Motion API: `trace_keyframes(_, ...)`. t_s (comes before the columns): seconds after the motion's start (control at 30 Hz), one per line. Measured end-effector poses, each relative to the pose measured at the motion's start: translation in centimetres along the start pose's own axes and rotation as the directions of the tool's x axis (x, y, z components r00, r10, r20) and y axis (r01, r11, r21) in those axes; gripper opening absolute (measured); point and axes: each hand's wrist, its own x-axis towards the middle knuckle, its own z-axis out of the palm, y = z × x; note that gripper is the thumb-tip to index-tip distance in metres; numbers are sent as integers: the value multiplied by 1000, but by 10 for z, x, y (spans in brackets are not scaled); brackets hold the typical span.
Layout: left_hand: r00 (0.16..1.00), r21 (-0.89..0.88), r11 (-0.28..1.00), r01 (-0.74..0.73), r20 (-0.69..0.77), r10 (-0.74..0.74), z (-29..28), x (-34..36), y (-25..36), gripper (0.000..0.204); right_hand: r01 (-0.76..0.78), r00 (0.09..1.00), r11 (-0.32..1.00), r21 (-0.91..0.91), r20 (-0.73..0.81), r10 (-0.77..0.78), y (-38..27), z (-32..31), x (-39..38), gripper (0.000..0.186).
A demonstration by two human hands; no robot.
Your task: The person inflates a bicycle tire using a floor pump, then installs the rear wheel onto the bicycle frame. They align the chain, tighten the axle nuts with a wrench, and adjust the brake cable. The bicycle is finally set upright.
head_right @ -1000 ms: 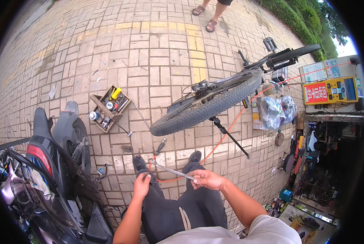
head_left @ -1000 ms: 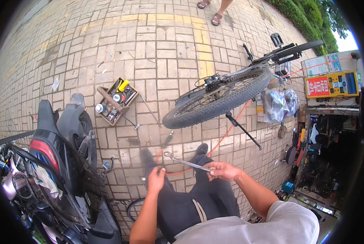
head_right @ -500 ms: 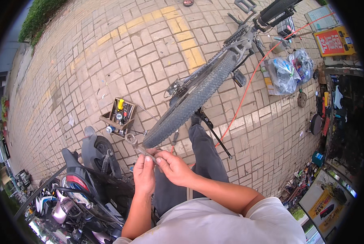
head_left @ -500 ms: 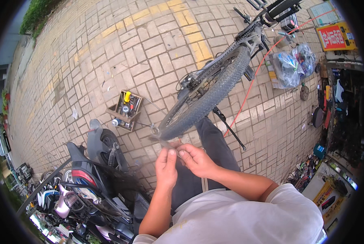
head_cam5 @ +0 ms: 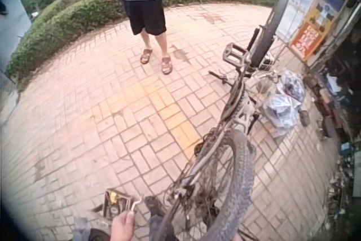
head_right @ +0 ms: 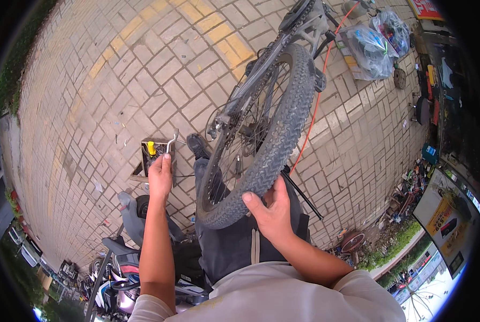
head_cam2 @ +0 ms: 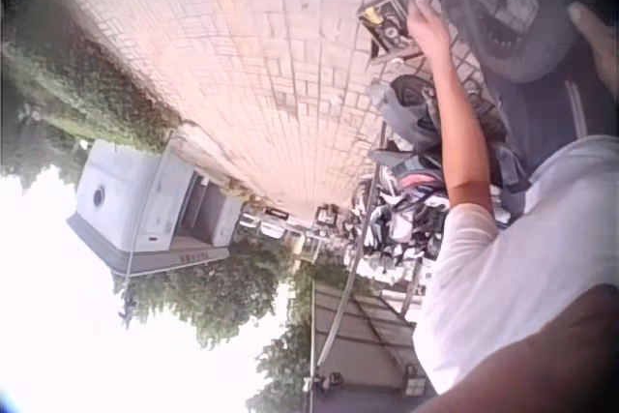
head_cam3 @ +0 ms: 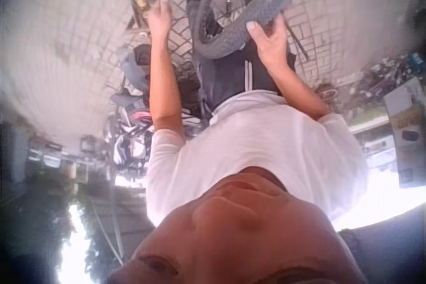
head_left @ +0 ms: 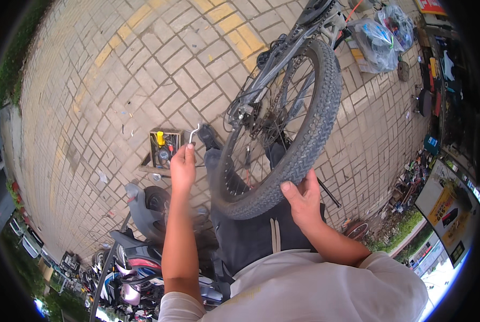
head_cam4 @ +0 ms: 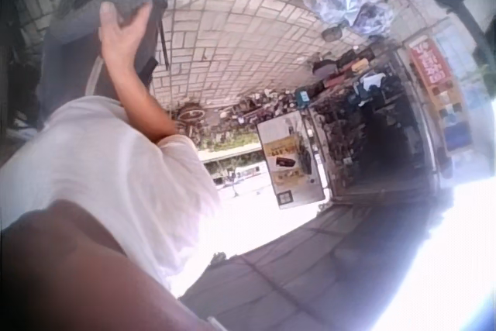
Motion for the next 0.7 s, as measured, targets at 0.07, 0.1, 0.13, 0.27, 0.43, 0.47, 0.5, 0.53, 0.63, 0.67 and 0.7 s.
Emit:
trace_keyframes(0.07, 996, 108, 993, -50, 76, 42, 21, 44, -37, 39, -8, 998, 1000, -28, -67, 6, 5, 8, -8, 58)
trace_keyframes(0.1, 996, 89, 995, -46, 81, 39, 30, 56, -42, 37, 5, 992, 998, -69, -123, -14, 11, 7, -13, 60)
trace_keyframes(0.13, 996, 70, 997, -39, 81, 34, 39, 66, -46, 36, 15, 984, 994, -112, -173, -34, 16, 7, -16, 62)
trace_keyframes(0.27, 965, 99, 994, -46, 261, 19, 61, 97, -50, 34, 34, 929, 986, -161, -359, -90, 24, 17, -19, 78)
trace_keyframes(0.43, 914, 67, 993, -96, 401, 61, 66, 112, -33, 33, 119, 886, 964, -239, -413, -212, 39, 22, -16, 80)
trace_keyframes(0.47, 914, 45, 994, -104, 399, 78, 66, 114, -32, 33, 109, 887, 966, -233, -416, -200, 39, 21, -18, 79)
trace_keyframes(0.5, 919, 35, 995, -96, 388, 74, 69, 116, -34, 32, 100, 889, 969, -227, -417, -189, 39, 20, -19, 78)
trace_keyframes(0.53, 911, 36, 995, -97, 405, 74, 70, 118, -35, 32, 76, 878, 970, -231, -446, -175, 38, 22, -20, 77)
trace_keyframes(0.63, 882, 17, 996, -90, 465, 72, 76, 120, -35, 34, 53, 859, 967, -249, -483, -171, 33, 34, -19, 77)
trace_keyframes(0.67, 889, 7, 992, -126, 445, 110, 78, 119, -39, 34, 55, 859, 965, -258, -481, -177, 32, 37, -16, 77)
trace_keyframes(0.7, 894, -2, 987, -162, 424, 148, 81, 117, -45, 34, 28, 856, 962, -272, -490, -163, 31, 37, -17, 79)
